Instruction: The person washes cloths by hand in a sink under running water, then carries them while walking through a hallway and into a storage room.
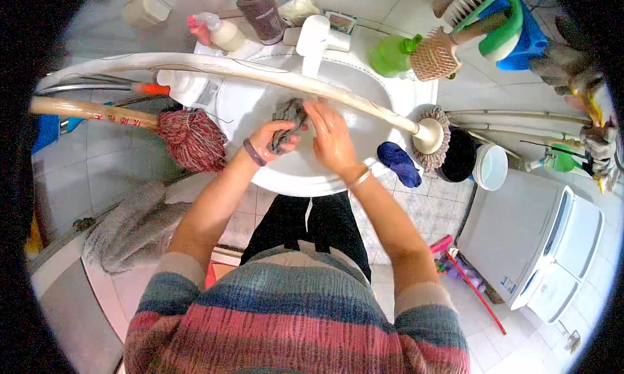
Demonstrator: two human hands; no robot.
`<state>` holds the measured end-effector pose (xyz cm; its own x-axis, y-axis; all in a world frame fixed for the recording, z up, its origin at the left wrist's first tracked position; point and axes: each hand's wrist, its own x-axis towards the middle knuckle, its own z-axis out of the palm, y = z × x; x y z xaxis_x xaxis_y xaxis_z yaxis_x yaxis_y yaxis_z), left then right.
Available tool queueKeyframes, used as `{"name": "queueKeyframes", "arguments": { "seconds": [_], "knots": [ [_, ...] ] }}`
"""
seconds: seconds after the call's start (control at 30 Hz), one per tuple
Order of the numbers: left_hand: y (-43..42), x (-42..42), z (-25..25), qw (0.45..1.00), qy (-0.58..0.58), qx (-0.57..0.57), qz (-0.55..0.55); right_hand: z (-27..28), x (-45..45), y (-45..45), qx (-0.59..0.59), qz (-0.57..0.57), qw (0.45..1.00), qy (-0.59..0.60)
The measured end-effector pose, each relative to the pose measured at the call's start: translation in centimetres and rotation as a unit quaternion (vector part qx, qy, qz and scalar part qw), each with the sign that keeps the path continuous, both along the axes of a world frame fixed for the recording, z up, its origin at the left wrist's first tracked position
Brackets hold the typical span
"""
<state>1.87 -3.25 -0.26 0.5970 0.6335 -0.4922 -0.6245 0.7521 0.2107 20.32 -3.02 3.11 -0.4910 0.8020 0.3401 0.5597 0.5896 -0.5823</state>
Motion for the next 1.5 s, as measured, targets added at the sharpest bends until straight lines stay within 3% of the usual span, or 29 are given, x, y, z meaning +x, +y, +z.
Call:
{"name": "queueKeyframes", "arguments": {
  "seconds": [0.1,0.13,0.27,0.37,0.4,0.5,0.53,0.57,0.63,0.67,0.7,0.73,0.77,0.83,0.93,0.97,1.03,1.1,1.17,1.3,1.33,1.37,1.4,1.43,1.47,1.5],
  "knots": [
    [0.7,0.3,1.5,0.981,0.030,0.083,-0.173,1.2,-0.2,2.8,0.009,0.126,0.989,-0.082],
    [0.9,0.7,2.2,0.967,0.115,0.111,-0.199,0.8,-0.3,3.5,0.040,0.157,0.982,-0.095],
    [2.6,1.2,3.7,0.861,0.319,0.240,-0.315,-1.0,0.3,5.1,-0.032,0.202,0.973,-0.106],
    [3.0,2.3,3.7,0.643,0.536,0.482,-0.260,-1.0,-0.4,4.6,-0.142,0.104,0.972,-0.157],
    [2.9,2.5,0.9,0.498,0.651,0.514,-0.252,-2.1,-0.6,4.9,-0.212,0.081,0.960,-0.161],
    [2.0,2.1,1.0,0.283,0.725,0.610,-0.152,-1.6,-0.1,5.5,-0.473,0.088,0.876,0.019],
    [1.6,1.9,1.7,0.289,0.729,0.601,-0.155,-1.1,0.2,5.8,-0.530,0.054,0.846,0.001],
    [1.4,1.9,2.1,0.292,0.743,0.589,-0.128,-0.5,0.6,5.8,-0.594,0.039,0.802,0.054],
    [1.6,1.6,0.7,0.396,0.767,0.486,-0.138,-1.1,1.1,5.0,-0.368,0.011,0.927,0.068],
    [1.8,1.1,0.0,0.609,0.686,0.360,-0.169,-1.3,1.4,4.5,-0.258,0.022,0.965,0.029],
    [2.2,0.7,0.6,0.780,0.559,0.209,-0.189,-0.2,1.2,3.8,-0.144,0.032,0.989,-0.009],
    [2.4,0.4,1.2,0.898,0.392,0.045,-0.195,0.4,1.1,3.5,-0.027,0.040,0.998,-0.047],
    [2.0,0.3,1.8,0.953,0.246,-0.008,-0.176,0.4,1.0,3.5,0.006,0.081,0.994,-0.069],
    [1.6,0.5,3.1,0.963,0.108,0.014,-0.245,0.1,0.4,3.8,0.072,0.162,0.978,-0.112],
    [1.3,1.1,2.0,0.941,0.133,0.124,-0.284,-1.3,0.6,5.0,0.031,0.176,0.977,-0.113],
    [1.4,1.3,1.7,0.894,0.261,0.193,-0.309,-1.7,0.7,5.0,0.033,0.178,0.975,-0.128],
    [2.2,2.0,1.5,0.735,0.492,0.324,-0.335,-1.1,0.1,4.5,-0.088,0.128,0.974,-0.162],
    [2.2,2.2,1.4,0.578,0.605,0.446,-0.316,-1.4,-0.8,3.9,-0.258,0.073,0.943,-0.197],
    [2.2,2.0,1.2,0.388,0.688,0.544,-0.283,-2.5,-1.0,3.4,-0.320,0.051,0.941,-0.099],
    [1.1,1.7,1.8,0.321,0.700,0.613,-0.175,-2.9,-0.1,3.6,-0.420,0.051,0.905,0.032],
    [0.9,1.9,2.1,0.344,0.712,0.583,-0.188,-1.9,0.1,3.6,-0.427,0.052,0.901,0.057],
    [0.6,2.0,1.6,0.420,0.695,0.563,-0.153,-0.9,0.3,3.8,-0.432,0.055,0.896,0.081],
    [0.4,2.2,1.3,0.492,0.674,0.539,-0.117,0.1,0.9,4.5,-0.530,0.083,0.841,0.068],
    [0.3,2.2,1.0,0.559,0.649,0.511,-0.079,-0.1,1.5,4.9,-0.557,0.082,0.810,0.167],
    [0.1,2.2,0.8,0.760,0.520,0.367,-0.129,-0.4,1.9,5.3,-0.577,0.082,0.768,0.265],
    [-0.1,2.3,2.1,0.868,0.402,0.260,-0.131,-0.8,2.1,5.3,-0.592,0.079,0.718,0.359]
  ]
}}
